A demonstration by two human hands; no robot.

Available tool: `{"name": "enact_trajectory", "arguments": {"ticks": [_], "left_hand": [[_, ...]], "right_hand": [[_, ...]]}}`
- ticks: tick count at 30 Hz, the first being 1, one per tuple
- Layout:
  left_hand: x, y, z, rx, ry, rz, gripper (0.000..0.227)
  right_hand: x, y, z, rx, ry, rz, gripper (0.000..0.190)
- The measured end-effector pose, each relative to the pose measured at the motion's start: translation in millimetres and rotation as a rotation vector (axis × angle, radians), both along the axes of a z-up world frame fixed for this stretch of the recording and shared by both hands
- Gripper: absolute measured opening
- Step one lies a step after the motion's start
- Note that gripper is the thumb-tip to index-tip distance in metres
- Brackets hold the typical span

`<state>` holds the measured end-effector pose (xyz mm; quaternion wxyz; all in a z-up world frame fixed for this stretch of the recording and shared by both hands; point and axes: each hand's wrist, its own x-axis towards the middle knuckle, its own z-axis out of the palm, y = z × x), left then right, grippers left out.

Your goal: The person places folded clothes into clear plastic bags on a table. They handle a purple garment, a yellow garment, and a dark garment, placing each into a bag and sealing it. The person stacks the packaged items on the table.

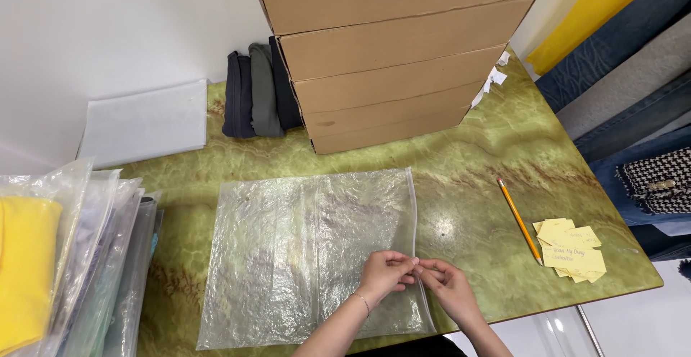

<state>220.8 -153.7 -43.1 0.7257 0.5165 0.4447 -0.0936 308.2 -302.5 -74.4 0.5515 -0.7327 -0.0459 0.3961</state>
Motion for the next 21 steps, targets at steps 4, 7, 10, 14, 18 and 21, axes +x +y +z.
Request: {"name": "enact_trajectory", "arguments": {"ticks": [4, 7, 10, 14, 18, 21], "left_hand": [[-1, 0, 3, 0.007, 0.009, -0.009, 0.022], [-1, -3, -10, 0.044, -0.008, -0.006, 0.021], [-5, -3, 1, 0.105, 0.010, -0.063, 0.021], [-8, -5, 0, 0.243, -0.034, -0.110, 0.007], [-16, -6, 5, 0.482, 0.023, -0.048, 0.006], [-31, 1, 16, 0.496, -0.100, 0.150, 0.003]], "right_hand": [[2, -4, -9, 0.050, -0.012, 0.029, 0.026], [3, -5, -27, 0.097, -0.044, 0.034, 0.021], [-2, -4, -20, 0.053, -0.094, 0.065, 0.025], [-6, 2, -8, 0.017, -0.050, 0.038, 0.021], [9, -1, -25, -0.301, -0.157, -0.031, 0.013], [28, -9, -31, -0.388, -0.135, -0.147, 0.012]]}}
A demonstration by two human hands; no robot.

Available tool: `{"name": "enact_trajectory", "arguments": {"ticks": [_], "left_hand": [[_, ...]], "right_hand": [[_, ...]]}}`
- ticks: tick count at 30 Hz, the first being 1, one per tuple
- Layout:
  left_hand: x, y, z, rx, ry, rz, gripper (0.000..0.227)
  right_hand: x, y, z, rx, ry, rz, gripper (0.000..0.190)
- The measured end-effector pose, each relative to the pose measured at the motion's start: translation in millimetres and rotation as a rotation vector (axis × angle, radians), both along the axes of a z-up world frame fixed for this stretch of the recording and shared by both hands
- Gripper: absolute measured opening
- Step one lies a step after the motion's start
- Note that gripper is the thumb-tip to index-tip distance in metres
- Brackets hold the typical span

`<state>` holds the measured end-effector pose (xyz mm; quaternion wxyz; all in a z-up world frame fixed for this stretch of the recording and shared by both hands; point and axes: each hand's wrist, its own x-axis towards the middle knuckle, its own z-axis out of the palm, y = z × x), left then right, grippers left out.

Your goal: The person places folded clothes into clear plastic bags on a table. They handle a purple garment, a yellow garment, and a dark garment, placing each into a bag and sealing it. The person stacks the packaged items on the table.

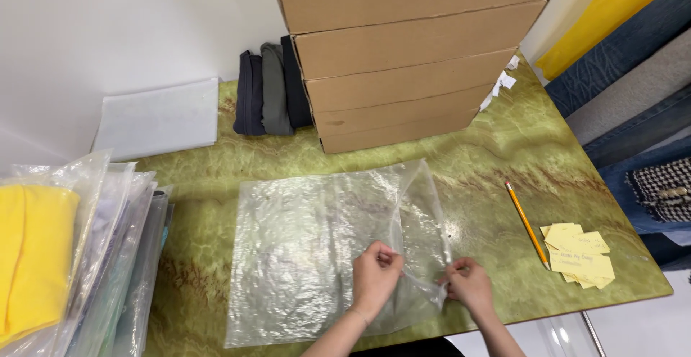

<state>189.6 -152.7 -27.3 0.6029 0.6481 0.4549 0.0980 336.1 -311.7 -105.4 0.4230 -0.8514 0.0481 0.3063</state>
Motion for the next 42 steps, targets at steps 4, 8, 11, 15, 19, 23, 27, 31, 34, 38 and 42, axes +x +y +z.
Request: {"name": "enact_trajectory", "arguments": {"ticks": [4, 8, 11, 15, 19, 23, 27, 31, 34, 38, 42], "left_hand": [[-33, 16, -5, 0.022, -0.160, -0.064, 0.013], [-62, 38, 1, -0.029, -0.087, -0.188, 0.009], [-99, 80, -15, 0.333, 0.153, -0.295, 0.044], [-158, 137, -16, 0.468, 0.743, -0.346, 0.085], [-210, 171, -83, 1.606, 0.712, 0.099, 0.091], [-224, 201, -106, 1.596, 0.711, 0.119, 0.098], [-240, 220, -152, 1.442, 0.621, 0.154, 0.108], [-257, 249, -175, 1.135, 0.376, -0.035, 0.083], [-266, 266, -174, 1.080, 0.225, 0.142, 0.057], [-280, 282, -154, 0.966, 0.081, 0.146, 0.036], [-284, 285, -141, 0.872, 0.003, 0.112, 0.032]], "right_hand": [[15, 1, 3, -0.006, 0.063, 0.096, 0.009], [44, 19, 1, -0.371, -0.158, 0.390, 0.017], [46, 56, 44, -0.311, -0.482, 0.447, 0.044], [14, 144, 126, 0.017, -0.659, 0.485, 0.027], [-26, 253, 130, 0.216, -0.386, 0.674, 0.024], [-58, 393, 76, 0.348, -0.176, 0.684, 0.034], [-82, 521, 38, 0.557, 0.616, 0.232, 0.045], [-69, 628, -33, 0.675, 0.758, -0.146, 0.056], [-57, 673, -51, 0.756, 0.877, -0.429, 0.075], [-83, 698, 0, 0.669, 0.879, -0.491, 0.081], [-101, 707, 34, 0.561, 0.796, -0.556, 0.085]]}}
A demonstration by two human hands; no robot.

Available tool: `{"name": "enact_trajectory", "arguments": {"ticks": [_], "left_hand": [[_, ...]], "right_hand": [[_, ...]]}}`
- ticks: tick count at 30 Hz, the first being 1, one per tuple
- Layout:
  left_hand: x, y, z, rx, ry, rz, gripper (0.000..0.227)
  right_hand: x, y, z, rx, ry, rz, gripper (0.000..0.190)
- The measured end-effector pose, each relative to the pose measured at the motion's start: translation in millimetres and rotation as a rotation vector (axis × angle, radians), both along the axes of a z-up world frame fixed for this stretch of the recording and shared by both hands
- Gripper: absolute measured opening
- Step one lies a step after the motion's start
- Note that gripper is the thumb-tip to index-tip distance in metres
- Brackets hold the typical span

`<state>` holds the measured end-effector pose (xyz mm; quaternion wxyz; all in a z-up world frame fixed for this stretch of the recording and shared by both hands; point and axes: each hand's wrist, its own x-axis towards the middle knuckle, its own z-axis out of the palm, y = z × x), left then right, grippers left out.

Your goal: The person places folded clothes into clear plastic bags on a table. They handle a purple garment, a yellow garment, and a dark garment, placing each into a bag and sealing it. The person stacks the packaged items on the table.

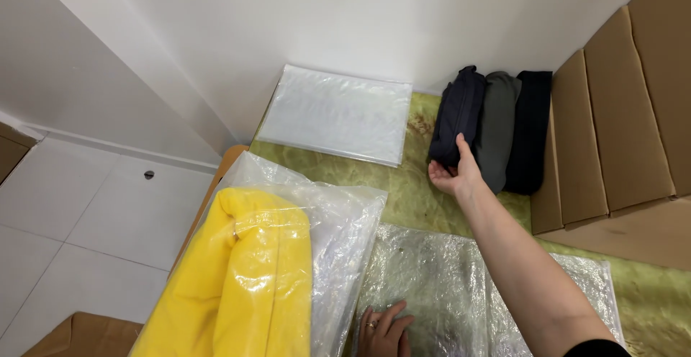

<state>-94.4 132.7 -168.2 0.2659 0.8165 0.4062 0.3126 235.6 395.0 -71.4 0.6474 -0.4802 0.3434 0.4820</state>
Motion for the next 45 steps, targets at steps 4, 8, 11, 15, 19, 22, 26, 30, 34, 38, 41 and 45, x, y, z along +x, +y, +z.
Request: {"name": "enact_trajectory", "arguments": {"ticks": [4, 8, 11, 15, 19, 22, 26, 30, 34, 38, 41, 45], "left_hand": [[-1, 3, 11, -0.203, 0.031, -0.058, 0.029], [10, 9, 43, -0.063, -0.005, -0.006, 0.018], [29, 14, 71, -0.195, 0.070, 0.085, 0.032], [79, 17, 118, -1.149, -0.313, 0.171, 0.073], [129, -5, 147, -1.791, -1.017, 0.164, 0.086], [145, -46, 201, -1.739, -1.119, 0.190, 0.090], [175, -97, 212, -1.664, -1.153, 0.223, 0.079], [205, -163, 222, -1.488, -0.829, 0.361, 0.073], [235, -230, 218, -1.336, -0.466, 0.186, 0.084], [270, -278, 211, -1.133, -0.146, -0.009, 0.076], [289, -291, 218, -1.284, 0.133, -0.222, 0.092], [324, -288, 174, -0.924, 0.449, -0.394, 0.058]], "right_hand": [[-14, -2, 22, 0.023, -0.161, 0.018, 0.066], [0, -37, 19, 0.156, -0.041, 0.161, 0.066], [0, -96, 23, 0.284, 0.041, 0.399, 0.064], [-22, -216, 36, 0.340, -0.113, 0.597, 0.045], [-34, -350, 36, 0.275, -0.206, 0.740, 0.041], [-33, -427, 58, 0.285, -0.212, 0.623, 0.049], [-2, -513, 44, 0.190, -0.275, 0.548, 0.069], [27, -586, 26, 0.514, -0.511, 0.916, 0.076], [50, -639, -22, 0.549, -0.510, 0.866, 0.100], [67, -662, -16, 0.053, -0.382, 0.492, 0.074], [63, -669, 51, -0.170, -0.440, 0.255, 0.058], [84, -691, 52, -0.107, -0.377, 0.179, 0.059]]}}
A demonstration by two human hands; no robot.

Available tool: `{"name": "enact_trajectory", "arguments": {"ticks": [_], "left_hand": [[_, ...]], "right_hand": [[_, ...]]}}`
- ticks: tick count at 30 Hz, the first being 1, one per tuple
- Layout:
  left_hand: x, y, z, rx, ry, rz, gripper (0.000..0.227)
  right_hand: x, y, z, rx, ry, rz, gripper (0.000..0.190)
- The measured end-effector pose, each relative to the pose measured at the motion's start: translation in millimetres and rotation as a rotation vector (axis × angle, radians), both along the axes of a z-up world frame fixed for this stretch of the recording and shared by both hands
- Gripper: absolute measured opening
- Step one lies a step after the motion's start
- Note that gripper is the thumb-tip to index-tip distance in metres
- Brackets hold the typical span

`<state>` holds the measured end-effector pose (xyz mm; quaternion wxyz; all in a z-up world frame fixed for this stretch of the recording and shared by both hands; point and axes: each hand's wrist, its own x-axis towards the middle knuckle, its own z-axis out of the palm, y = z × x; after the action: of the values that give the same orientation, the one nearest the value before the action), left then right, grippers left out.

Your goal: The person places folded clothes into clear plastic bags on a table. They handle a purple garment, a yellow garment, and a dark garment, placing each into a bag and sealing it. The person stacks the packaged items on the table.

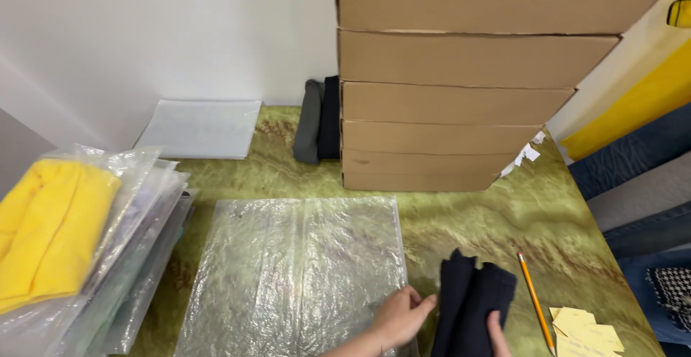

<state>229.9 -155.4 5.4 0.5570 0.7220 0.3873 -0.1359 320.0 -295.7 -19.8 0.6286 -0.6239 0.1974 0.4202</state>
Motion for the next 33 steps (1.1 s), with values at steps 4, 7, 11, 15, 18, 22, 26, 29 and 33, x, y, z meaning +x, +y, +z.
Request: {"name": "enact_trajectory", "arguments": {"ticks": [4, 7, 11, 15, 18, 22, 26, 29, 33], "left_hand": [[30, 12, -47, 0.344, 0.326, -0.251, 0.088], [55, 16, -61, 0.575, 0.496, -0.352, 0.083], [62, 19, -82, 0.564, 0.487, -0.291, 0.074], [42, 28, -86, 0.457, 0.285, -0.199, 0.044], [24, 35, -82, 0.341, 0.159, -0.183, 0.032], [-8, 20, -63, 0.243, 0.011, -0.236, 0.018], [-39, 7, -64, 0.242, -0.151, 0.081, 0.010], [-57, 4, -44, 0.121, -0.293, 0.229, 0.013], [-67, 7, -32, 0.282, -0.365, 0.246, 0.009]], "right_hand": [[15, -20, -3, 0.098, 0.084, -0.097, 0.064], [24, -36, -6, 0.163, 0.139, -0.177, 0.070], [21, -49, -2, 0.219, 0.199, -0.265, 0.078], [25, -43, -15, 0.194, 0.266, -0.194, 0.078], [35, -36, -46, 0.144, 0.231, -0.115, 0.077], [14, 15, 6, 0.120, 0.081, 0.044, 0.060], [27, 22, -47, 0.104, 0.076, 0.120, 0.048], [26, 22, -55, 0.007, 0.129, 0.140, 0.051], [27, 25, -52, -0.088, 0.019, 0.329, 0.044]]}}
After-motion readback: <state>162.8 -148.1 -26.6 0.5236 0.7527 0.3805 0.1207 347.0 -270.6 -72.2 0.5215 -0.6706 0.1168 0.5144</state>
